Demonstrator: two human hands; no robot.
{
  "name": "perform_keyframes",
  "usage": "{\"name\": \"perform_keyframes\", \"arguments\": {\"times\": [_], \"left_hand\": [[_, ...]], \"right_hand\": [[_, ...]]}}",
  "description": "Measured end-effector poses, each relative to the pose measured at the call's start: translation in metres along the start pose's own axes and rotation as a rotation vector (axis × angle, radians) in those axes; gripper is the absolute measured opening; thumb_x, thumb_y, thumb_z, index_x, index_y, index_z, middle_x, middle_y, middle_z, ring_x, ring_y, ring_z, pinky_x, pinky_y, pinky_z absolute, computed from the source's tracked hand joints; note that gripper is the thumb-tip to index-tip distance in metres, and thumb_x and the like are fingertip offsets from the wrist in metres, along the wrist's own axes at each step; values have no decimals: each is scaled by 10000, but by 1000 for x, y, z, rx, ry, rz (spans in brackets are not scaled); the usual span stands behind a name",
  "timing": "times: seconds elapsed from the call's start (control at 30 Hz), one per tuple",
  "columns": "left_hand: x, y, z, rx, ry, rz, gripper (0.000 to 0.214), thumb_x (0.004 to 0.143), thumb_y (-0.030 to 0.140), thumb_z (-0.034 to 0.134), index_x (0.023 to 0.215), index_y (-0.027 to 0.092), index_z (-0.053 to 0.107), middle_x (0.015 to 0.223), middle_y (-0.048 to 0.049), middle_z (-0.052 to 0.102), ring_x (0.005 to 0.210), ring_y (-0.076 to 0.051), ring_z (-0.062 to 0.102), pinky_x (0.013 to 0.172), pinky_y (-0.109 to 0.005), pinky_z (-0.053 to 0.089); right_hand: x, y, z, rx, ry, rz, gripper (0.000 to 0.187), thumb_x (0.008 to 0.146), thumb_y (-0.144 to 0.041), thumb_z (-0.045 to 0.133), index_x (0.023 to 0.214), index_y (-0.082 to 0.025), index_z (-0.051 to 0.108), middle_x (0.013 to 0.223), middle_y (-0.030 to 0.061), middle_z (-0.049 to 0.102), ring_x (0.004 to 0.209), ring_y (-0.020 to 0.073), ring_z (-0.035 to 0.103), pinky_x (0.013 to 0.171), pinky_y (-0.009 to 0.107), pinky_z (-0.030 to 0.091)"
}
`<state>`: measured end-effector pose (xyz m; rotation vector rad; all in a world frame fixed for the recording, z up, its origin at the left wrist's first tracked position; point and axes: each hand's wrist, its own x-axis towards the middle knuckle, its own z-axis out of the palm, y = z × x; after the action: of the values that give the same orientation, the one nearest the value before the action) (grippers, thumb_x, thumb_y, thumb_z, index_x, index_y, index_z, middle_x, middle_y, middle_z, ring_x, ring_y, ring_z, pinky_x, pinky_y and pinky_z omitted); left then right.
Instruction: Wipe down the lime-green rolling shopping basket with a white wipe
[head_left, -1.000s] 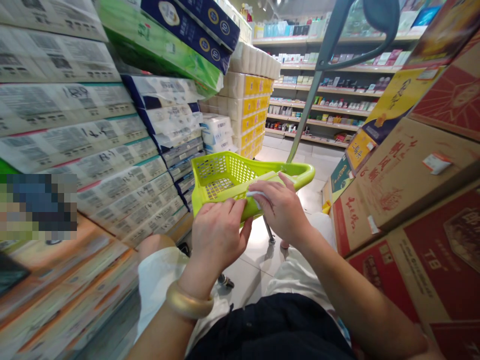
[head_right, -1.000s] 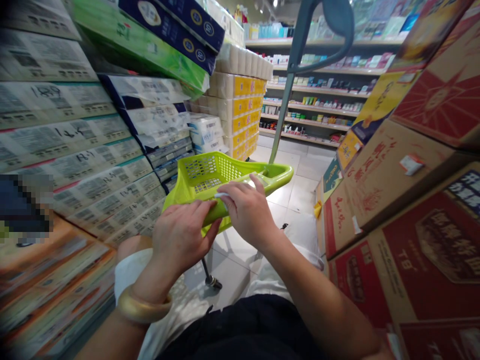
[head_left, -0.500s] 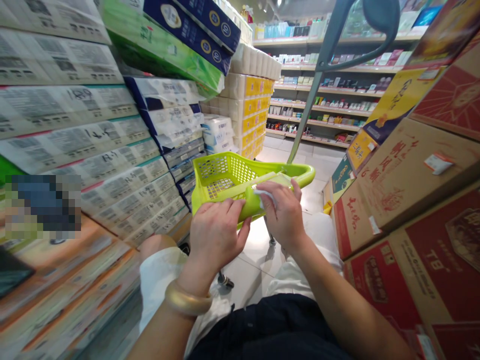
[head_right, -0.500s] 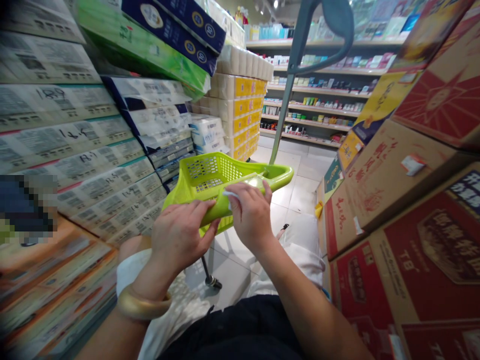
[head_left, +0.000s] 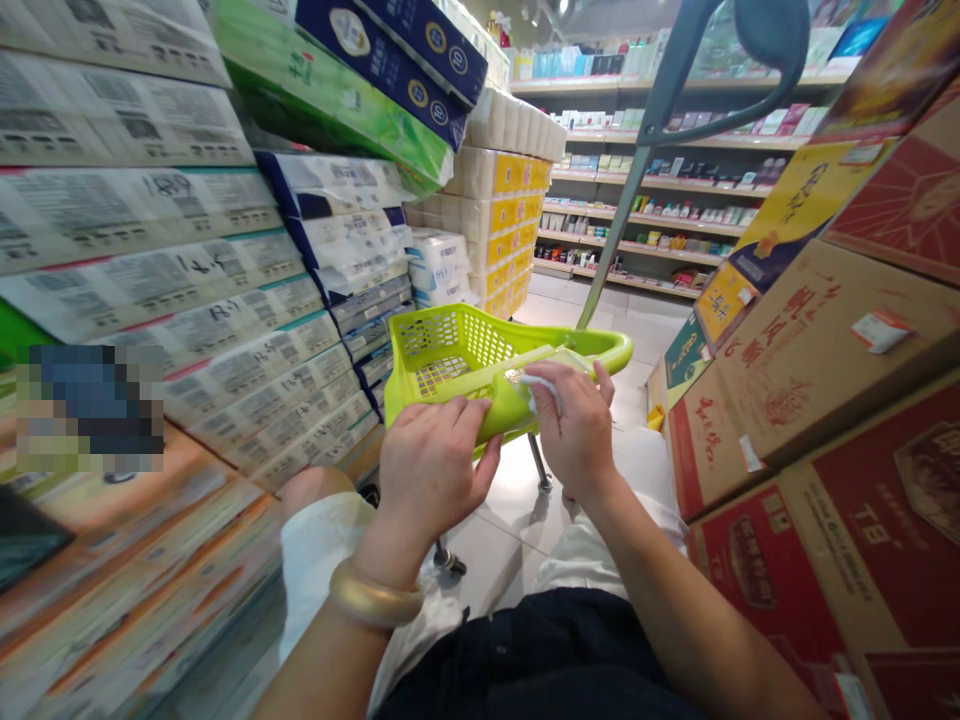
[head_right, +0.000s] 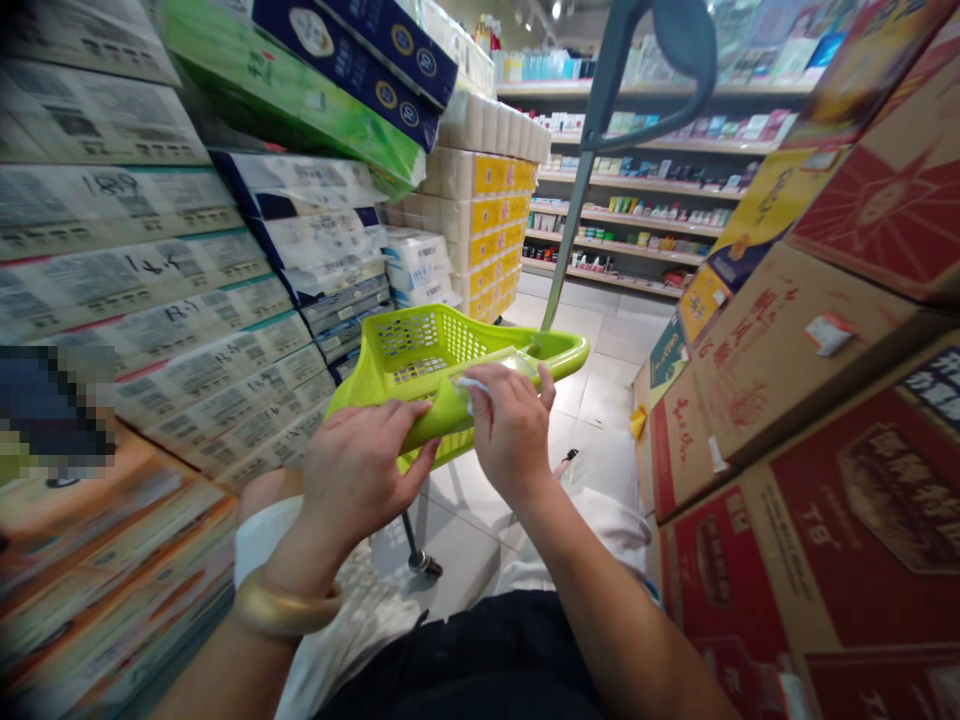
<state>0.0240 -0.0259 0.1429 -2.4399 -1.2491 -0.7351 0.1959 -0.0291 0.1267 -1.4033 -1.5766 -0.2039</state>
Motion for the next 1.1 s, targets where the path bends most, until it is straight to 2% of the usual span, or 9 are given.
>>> {"name": "perform_keyframes", "arguments": {"times": [0.13, 0.23, 0.37, 0.47, 0.57, 0.77, 0.9, 1.03, 1.1], "left_hand": [[-1, -3, 0, 10, 3, 10, 276, 888, 370, 554, 1081, 195, 645, 905, -64, 721, 805, -259, 659, 743, -396, 440], [-3, -6, -1, 18, 8, 19, 286, 891, 377, 551, 1091, 194, 644, 915, -62, 727, 807, -261, 661, 745, -400, 443], [-3, -7, -1, 14, 11, 19, 299, 896, 380, 543, 1108, 193, 644, 928, -70, 725, 815, -261, 661, 748, -399, 447], [-3, -6, -1, 18, 5, 16, 296, 899, 381, 538, 1105, 194, 641, 929, -72, 724, 816, -258, 659, 755, -396, 444], [-2, -5, 0, 17, 1, 15, 291, 898, 385, 538, 1095, 195, 638, 920, -68, 724, 809, -257, 660, 754, -397, 442], [-3, -8, 1, 13, 25, 31, 271, 893, 379, 548, 1075, 200, 640, 909, -55, 730, 801, -254, 664, 742, -400, 441], [-4, -11, 1, 12, 56, 50, 280, 892, 388, 542, 1071, 195, 639, 915, -56, 737, 790, -251, 667, 735, -400, 444], [-4, -13, 1, 8, 73, 58, 286, 896, 390, 531, 1071, 189, 634, 932, -57, 740, 788, -254, 669, 726, -401, 447], [-4, -13, 1, 8, 77, 60, 286, 895, 389, 531, 1069, 187, 634, 931, -57, 739, 784, -254, 669, 723, -400, 446]], "right_hand": [[-8, -16, 4, 15, -65, -77, 264, 1011, -279, 413, 1070, -292, 670, 1138, 21, 736, 1138, 183, 641, 1200, 410, 124], [-6, -8, 0, -1, -77, -81, 254, 1022, -299, 409, 1083, -292, 655, 1148, 12, 735, 1126, 173, 649, 1197, 411, 96], [3, 14, -9, -45, -31, 22, 256, 1015, -321, 406, 1079, -280, 650, 1142, 28, 735, 1126, 201, 649, 1180, 449, 120], [7, 19, -10, -60, 11, 89, 253, 1002, -318, 415, 1071, -275, 654, 1152, 38, 732, 1138, 216, 639, 1165, 459, 157], [4, 6, -5, -44, 23, 63, 242, 1000, -281, 423, 1044, -267, 661, 1129, 25, 741, 1124, 196, 645, 1171, 424, 150], [-5, -23, 9, -33, -48, -82, 274, 1019, -233, 388, 1058, -267, 658, 1124, 12, 742, 1118, 158, 642, 1186, 368, 121], [-1, -3, 7, -37, -4, -75, 253, 1025, -252, 395, 1056, -272, 645, 1118, -8, 734, 1082, 152, 650, 1188, 398, 93], [12, 29, -1, -71, 51, 80, 263, 1015, -291, 395, 1054, -267, 654, 1107, 10, 732, 1094, 193, 639, 1158, 465, 150], [17, 35, -2, -84, 69, 137, 273, 1007, -291, 394, 1043, -256, 662, 1095, 23, 736, 1082, 207, 642, 1142, 482, 176]]}}
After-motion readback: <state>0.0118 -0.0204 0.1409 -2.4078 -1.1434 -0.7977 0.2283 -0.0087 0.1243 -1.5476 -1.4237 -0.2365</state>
